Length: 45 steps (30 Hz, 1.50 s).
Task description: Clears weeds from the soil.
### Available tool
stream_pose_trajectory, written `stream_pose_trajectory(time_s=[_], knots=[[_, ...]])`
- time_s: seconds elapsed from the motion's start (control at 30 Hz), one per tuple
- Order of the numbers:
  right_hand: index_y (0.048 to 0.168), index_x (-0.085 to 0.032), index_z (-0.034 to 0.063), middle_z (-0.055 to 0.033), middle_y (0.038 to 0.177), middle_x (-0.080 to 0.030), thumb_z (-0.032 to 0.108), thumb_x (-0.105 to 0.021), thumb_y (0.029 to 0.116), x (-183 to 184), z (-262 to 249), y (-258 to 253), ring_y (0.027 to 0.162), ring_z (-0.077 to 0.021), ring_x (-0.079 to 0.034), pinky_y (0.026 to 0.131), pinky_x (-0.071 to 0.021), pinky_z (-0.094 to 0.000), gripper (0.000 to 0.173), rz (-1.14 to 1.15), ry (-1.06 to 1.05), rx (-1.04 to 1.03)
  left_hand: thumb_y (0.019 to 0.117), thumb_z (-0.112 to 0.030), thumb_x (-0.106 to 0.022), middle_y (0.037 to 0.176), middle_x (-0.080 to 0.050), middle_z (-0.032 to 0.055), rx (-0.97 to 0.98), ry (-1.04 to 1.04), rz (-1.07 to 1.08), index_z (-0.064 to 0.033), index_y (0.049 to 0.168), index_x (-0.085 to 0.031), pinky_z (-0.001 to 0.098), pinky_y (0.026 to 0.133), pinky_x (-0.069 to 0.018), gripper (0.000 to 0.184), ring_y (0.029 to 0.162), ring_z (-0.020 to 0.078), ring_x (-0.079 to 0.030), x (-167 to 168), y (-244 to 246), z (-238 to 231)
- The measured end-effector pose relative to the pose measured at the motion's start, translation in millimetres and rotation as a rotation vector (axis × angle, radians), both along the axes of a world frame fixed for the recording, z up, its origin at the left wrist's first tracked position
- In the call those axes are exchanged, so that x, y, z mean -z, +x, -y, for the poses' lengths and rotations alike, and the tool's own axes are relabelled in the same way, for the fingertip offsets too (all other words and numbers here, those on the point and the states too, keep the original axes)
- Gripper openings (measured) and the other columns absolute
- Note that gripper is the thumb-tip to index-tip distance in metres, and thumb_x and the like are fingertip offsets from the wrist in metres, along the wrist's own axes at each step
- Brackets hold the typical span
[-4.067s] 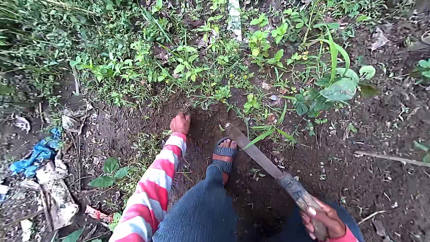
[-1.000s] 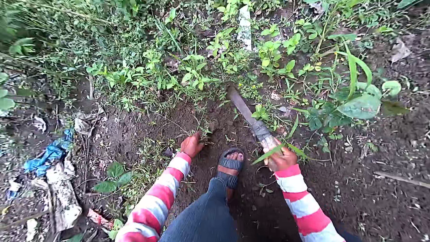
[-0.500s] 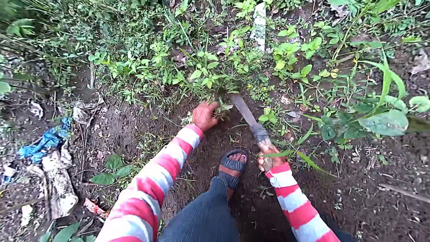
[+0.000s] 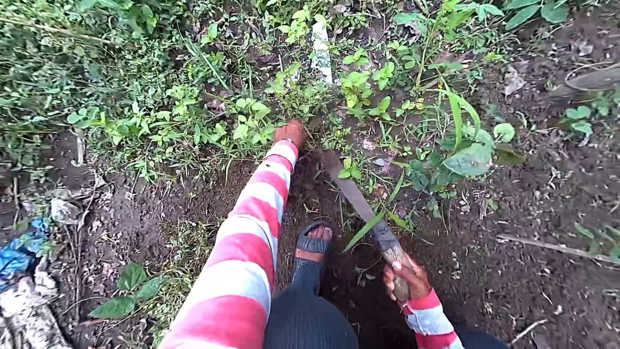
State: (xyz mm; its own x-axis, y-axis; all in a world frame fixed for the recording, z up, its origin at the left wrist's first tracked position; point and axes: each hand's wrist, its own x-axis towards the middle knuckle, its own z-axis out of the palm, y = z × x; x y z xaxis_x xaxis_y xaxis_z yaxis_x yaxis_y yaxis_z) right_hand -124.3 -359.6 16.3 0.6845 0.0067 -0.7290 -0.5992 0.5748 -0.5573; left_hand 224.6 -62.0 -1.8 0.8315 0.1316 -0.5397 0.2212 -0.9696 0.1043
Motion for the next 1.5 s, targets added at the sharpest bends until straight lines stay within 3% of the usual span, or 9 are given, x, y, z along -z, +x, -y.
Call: stream_pose_trajectory(time_s=[0.13, 0.37, 0.47, 0.53, 0.67, 0.9, 1.13, 1.3, 1.5], knots=[[0.137, -0.045, 0.0006, -0.0046, 0.063, -0.06, 0.008, -0.053, 0.0999, -1, -52, 96, 0.044, -0.0131, -0.058, 0.039, -0.0505, -0.0287, 0.039, 0.004, -0.121, -0.122, 0.1052, -0.033, -0.054, 0.126, -0.065, 0.0351, 0.025, 0.015, 0.009, 0.0064, 0.134, -0.057, 0.0726, 0.096, -0.0475, 0.049, 0.119, 0.0541, -0.063, -4, 1, -5], [0.139, -0.061, -0.0022, -0.0227, 0.124, -0.071, 0.017, -0.082, 0.0809, -16, -55, 94, 0.108, -0.0337, -0.073, 0.098, -0.0569, -0.0511, 0.065, 0.537, -1.046, -0.684, 0.1047, -0.033, -0.057, 0.124, -0.066, 0.0351, -0.112, -0.12, 0.051, 0.0034, 0.134, -0.061, 0.0744, 0.096, -0.0473, 0.047, 0.119, 0.0543, -0.062, -1, -59, -40], [0.132, -0.067, -0.0027, -0.0235, 0.109, -0.075, 0.023, -0.079, 0.0762, -5, -35, 36, 0.093, -0.0402, -0.076, 0.08, -0.0606, -0.059, 0.063, 0.743, -1.203, -0.672, 0.0984, -0.029, -0.067, 0.118, -0.069, 0.0312, -0.095, -0.172, 0.018, -0.007, 0.144, -0.056, 0.0741, 0.089, -0.0495, 0.052, 0.11, 0.0527, -0.066, 23, -133, -64], [0.131, -0.066, -0.006, -0.019, 0.116, -0.075, 0.023, -0.08, 0.075, -11, -22, 0, 0.099, -0.0246, -0.076, 0.09, -0.0615, -0.042, 0.065, 0.613, -1.029, -0.614, 0.0939, -0.017, -0.068, 0.13, -0.064, 0.031, -0.118, -0.175, -0.125, -0.0162, 0.156, -0.045, 0.0747, 0.094, -0.0479, 0.066, 0.118, 0.0534, -0.063, 32, -172, -89], [0.132, -0.06, -0.0114, -0.0053, 0.094, -0.077, 0.015, -0.083, 0.0733, -38, 8, -40, 0.056, -0.0049, -0.066, 0.051, -0.0591, -0.0245, 0.068, 0.31, -0.534, -0.352, 0.0966, -0.03, -0.069, 0.135, -0.064, 0.0295, -0.201, -0.058, -0.304, -0.0189, 0.154, -0.052, 0.0755, 0.101, -0.0438, 0.061, 0.126, 0.0524, -0.06, 8, -206, -140], [0.136, -0.05, -0.0054, -0.0041, 0.065, -0.064, 0.008, -0.058, 0.0938, -6, -65, 47, 0.047, -0.0135, -0.061, 0.041, -0.053, -0.0294, 0.046, 0.034, -0.175, -0.21, 0.0906, -0.026, -0.077, 0.11, -0.07, 0.0324, -0.081, -0.087, 0.144, 0.0054, 0.101, -0.076, 0.0717, 0.089, -0.0497, 0.033, 0.106, 0.0518, -0.067, -39, -180, -116], [0.137, -0.049, -0.0059, -0.0075, 0.062, -0.062, 0.003, -0.061, 0.0929, 19, -77, 64, 0.045, -0.0169, -0.06, 0.039, -0.0519, -0.0317, 0.046, 0.013, -0.146, -0.237, 0.0854, -0.029, -0.081, 0.153, -0.045, 0.0302, 0.145, -0.001, 0.224, -0.0161, 0.154, -0.049, 0.0721, 0.085, -0.0524, 0.077, 0.132, 0.0566, -0.05, -10, -62, -32], [0.14, -0.046, -0.006, -0.007, 0.064, -0.064, 0.005, -0.067, 0.088, 21, -68, 61, 0.049, -0.017, -0.063, 0.044, -0.0551, -0.0319, 0.058, 0.032, -0.142, -0.26, 0.1016, -0.045, -0.056, 0.135, -0.06, 0.0359, -0.149, 0.212, -0.091, 0.0104, 0.132, -0.058, 0.0715, 0.096, -0.0484, 0.063, 0.126, 0.0537, -0.059, -6, -46, -42], [0.142, -0.048, -0.0096, -0.0106, 0.075, -0.071, -0.001, -0.075, 0.0804, 13, -84, 47, 0.049, -0.0151, -0.064, 0.048, -0.0581, -0.0311, 0.068, 0.073, -0.273, -0.292, 0.1082, -0.037, -0.047, 0.13, -0.064, 0.0337, -0.329, 0.011, -0.066, 0.0063, 0.126, -0.064, 0.0714, 0.099, -0.0471, 0.05, 0.126, 0.0507, -0.061, 3, -82, -74]])
